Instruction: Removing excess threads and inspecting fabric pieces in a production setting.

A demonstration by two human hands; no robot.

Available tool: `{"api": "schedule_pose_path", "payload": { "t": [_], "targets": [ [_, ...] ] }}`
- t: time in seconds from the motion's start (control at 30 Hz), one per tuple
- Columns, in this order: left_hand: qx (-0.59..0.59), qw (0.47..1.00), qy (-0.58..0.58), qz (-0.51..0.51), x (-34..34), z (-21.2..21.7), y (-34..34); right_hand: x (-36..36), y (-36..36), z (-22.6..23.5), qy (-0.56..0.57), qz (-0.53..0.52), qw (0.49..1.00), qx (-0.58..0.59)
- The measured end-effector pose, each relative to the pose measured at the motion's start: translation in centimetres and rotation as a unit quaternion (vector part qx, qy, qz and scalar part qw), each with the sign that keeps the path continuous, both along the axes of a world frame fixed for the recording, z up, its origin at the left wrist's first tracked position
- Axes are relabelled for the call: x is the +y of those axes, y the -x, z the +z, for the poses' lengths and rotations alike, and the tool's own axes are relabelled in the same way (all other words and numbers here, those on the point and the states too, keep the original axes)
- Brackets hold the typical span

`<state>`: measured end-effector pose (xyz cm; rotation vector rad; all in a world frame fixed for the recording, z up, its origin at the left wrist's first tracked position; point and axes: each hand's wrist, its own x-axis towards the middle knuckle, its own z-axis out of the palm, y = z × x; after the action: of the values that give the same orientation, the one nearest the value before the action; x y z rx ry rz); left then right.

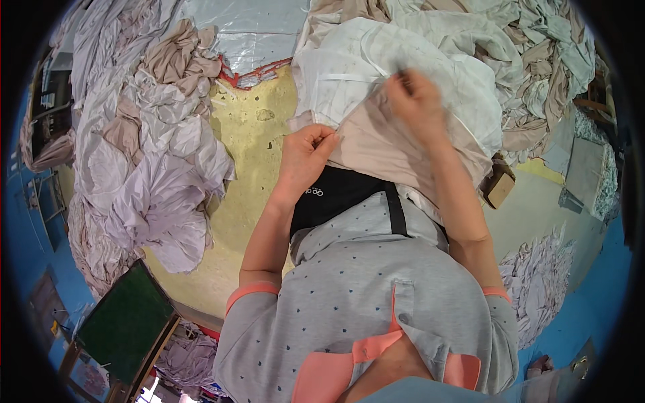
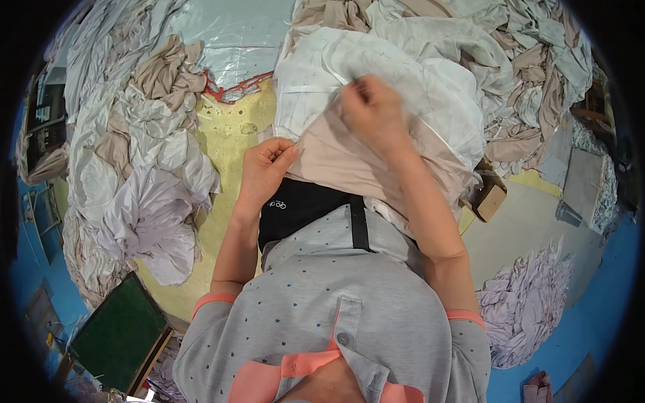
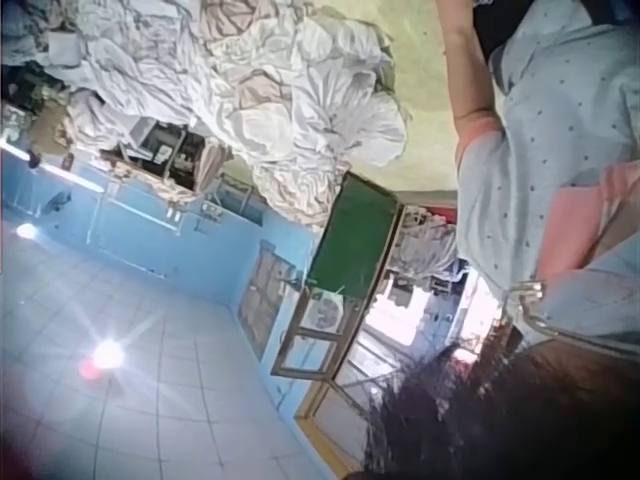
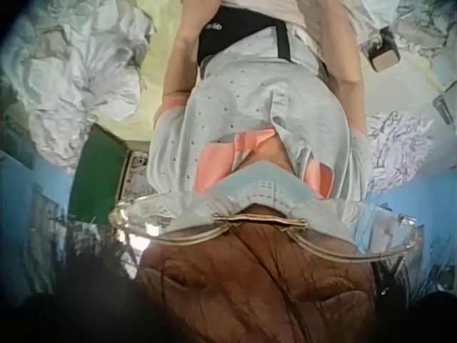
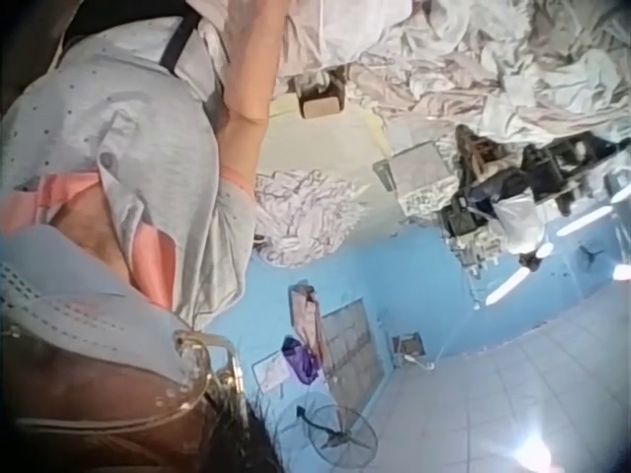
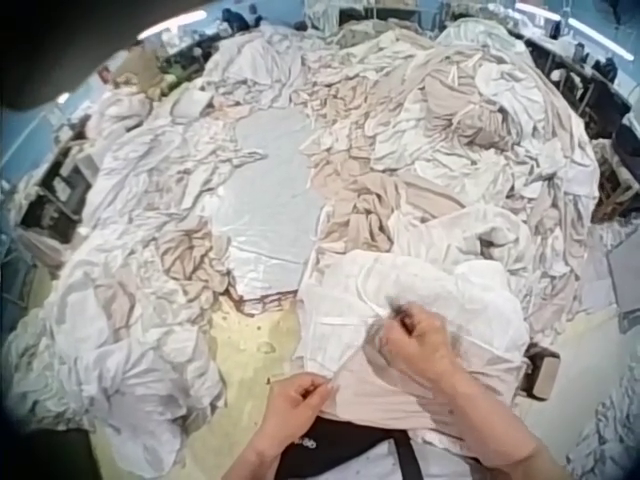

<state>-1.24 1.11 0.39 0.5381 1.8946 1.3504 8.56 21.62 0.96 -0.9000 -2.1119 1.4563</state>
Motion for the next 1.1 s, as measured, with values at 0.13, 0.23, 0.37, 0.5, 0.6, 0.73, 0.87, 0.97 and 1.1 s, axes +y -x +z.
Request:
{"api": "schedule_pose_path", "payload": {
  "t": [0.13, 0.23, 0.37, 0.5, 0.6, 0.73, 0.87, 0.97, 1.1],
  "targets": [
    [0.034, 0.999, 0.008, -0.006, -0.5, 0.1, -0.1, 1.8, -0.9, 2.7, 0.097, -0.051, 0.993, 0.039],
    [0.123, 0.992, 0.001, -0.026, 0.2, 0.6, -0.4, -0.5, -0.1, 0.7, 0.025, 0.073, 0.997, 0.002],
    [0.173, 0.984, 0.006, -0.042, 0.6, 1.2, -0.7, -1.4, 0.8, -1.2, -0.125, 0.109, 0.985, -0.046],
    [0.159, 0.987, 0.004, -0.025, 0.2, 0.8, -0.6, -0.8, 0.7, -0.1, -0.085, 0.087, 0.991, -0.062],
    [0.156, 0.987, 0.024, -0.029, 0.3, 1.3, -0.6, 2.2, -1.2, 2.0, 0.038, -0.024, 0.999, 0.014],
    [0.139, 0.99, 0.024, -0.023, 0.3, 1.3, -0.4, 5.6, -6.5, 5.0, 0.046, -0.189, 0.969, 0.15],
    [0.133, 0.991, 0.02, -0.027, 0.5, 0.9, -0.2, 8.9, -15.7, 5.0, -0.006, -0.258, 0.956, 0.14],
    [0.147, 0.988, 0.027, -0.036, 0.0, 0.4, 0.1, 9.4, -20.8, 3.0, -0.108, -0.304, 0.946, 0.043],
    [0.369, 0.927, 0.036, -0.062, 2.2, 4.2, -0.2, 11.1, -31.0, -1.9, -0.251, -0.367, 0.883, -0.152]
  ]
}}
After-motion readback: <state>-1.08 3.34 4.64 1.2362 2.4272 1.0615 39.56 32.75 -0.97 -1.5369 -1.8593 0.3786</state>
